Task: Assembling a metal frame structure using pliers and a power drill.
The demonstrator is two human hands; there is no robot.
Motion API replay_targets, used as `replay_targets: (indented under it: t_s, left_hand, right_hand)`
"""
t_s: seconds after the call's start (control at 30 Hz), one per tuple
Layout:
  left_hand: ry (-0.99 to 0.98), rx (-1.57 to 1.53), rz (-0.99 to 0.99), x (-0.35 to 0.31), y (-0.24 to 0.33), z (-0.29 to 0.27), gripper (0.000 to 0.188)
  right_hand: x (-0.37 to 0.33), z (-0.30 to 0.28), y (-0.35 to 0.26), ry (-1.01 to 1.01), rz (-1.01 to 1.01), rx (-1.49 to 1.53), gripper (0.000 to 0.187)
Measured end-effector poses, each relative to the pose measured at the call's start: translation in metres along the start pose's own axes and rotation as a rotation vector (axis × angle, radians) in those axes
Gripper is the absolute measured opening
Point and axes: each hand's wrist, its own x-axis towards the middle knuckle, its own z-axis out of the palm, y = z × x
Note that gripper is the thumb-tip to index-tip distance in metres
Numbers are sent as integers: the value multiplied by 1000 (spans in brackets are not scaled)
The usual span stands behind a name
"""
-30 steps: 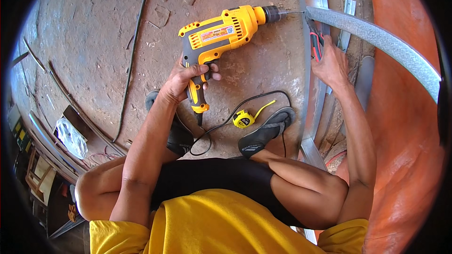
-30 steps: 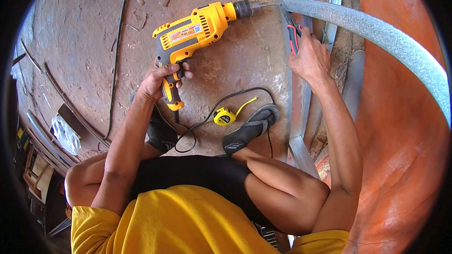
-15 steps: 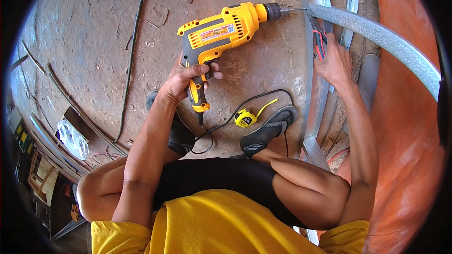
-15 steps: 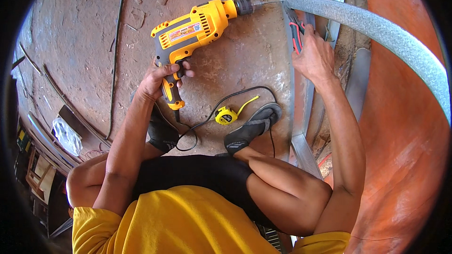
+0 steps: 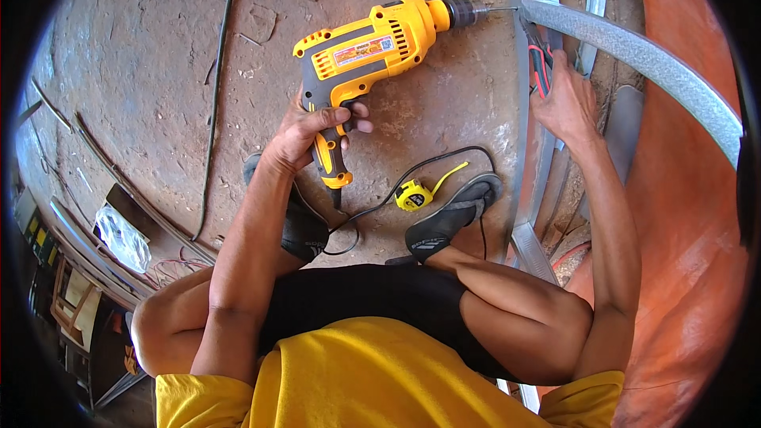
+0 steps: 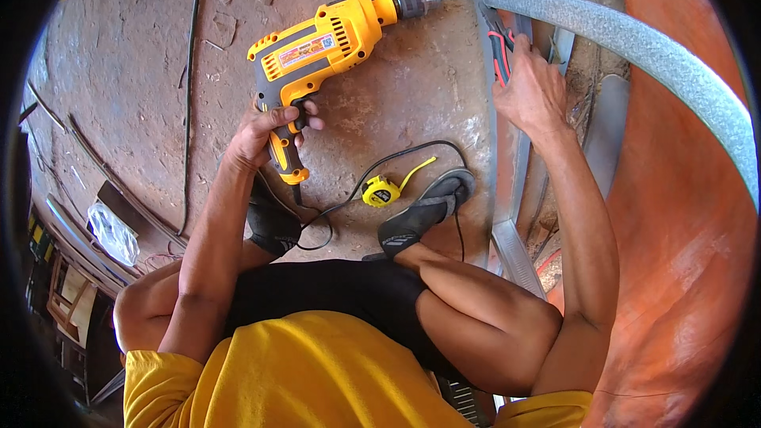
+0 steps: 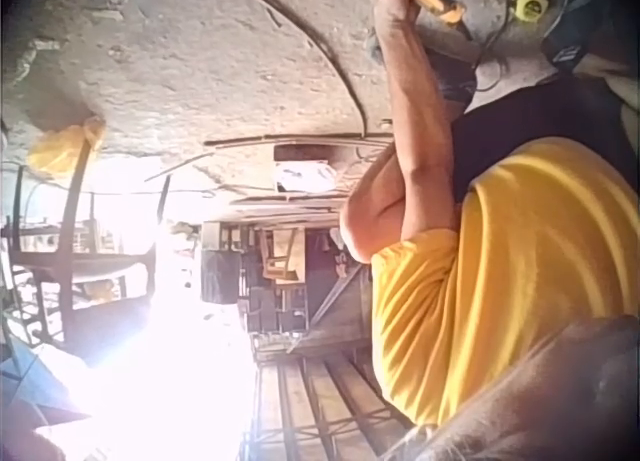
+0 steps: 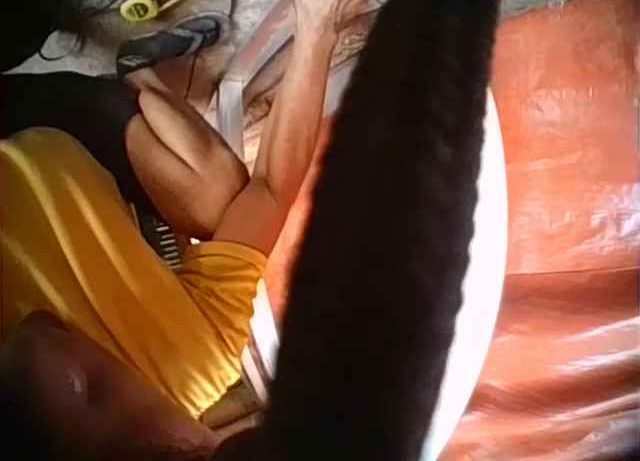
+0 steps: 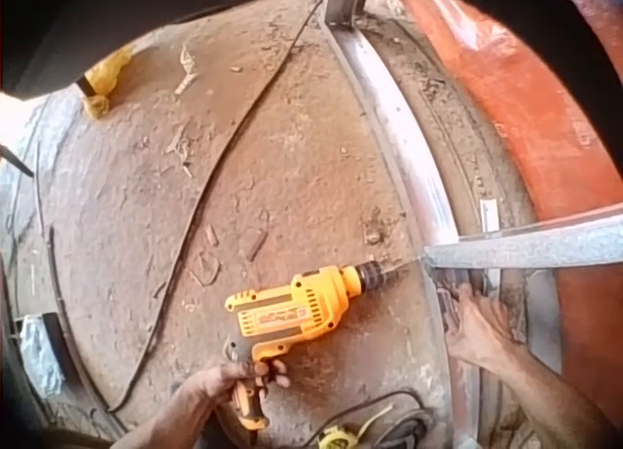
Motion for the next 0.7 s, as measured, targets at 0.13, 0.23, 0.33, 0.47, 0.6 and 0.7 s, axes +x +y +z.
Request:
replay_targets:
  t_s: [0.13,0.23,0.33,0.47,0.6,0.7]
  left_hand:
    - [-11,1,-7,-1,3,1,51]
    - [-15,8,-3,1,2,1,51]
    - [-13,36,11,1,1,-5,51]
    - [9,89,40,0,-1,-7,49]
    - [-2,27,-2,2,2,1,48]
    - [-1,15,7,0,4,4,48]
  right_hand:
    - [0,-4,-4,-34,38,2,40]
    - [0,-2,-2,-12,15,6,40]
    - [0,-4,-5,-34,42,16,40]
    - [0,-4,-4,-38,35,12,40]
    - [1,0,0,-42,39,27,40]
    - [0,-4,-5,-43,57,29,41]
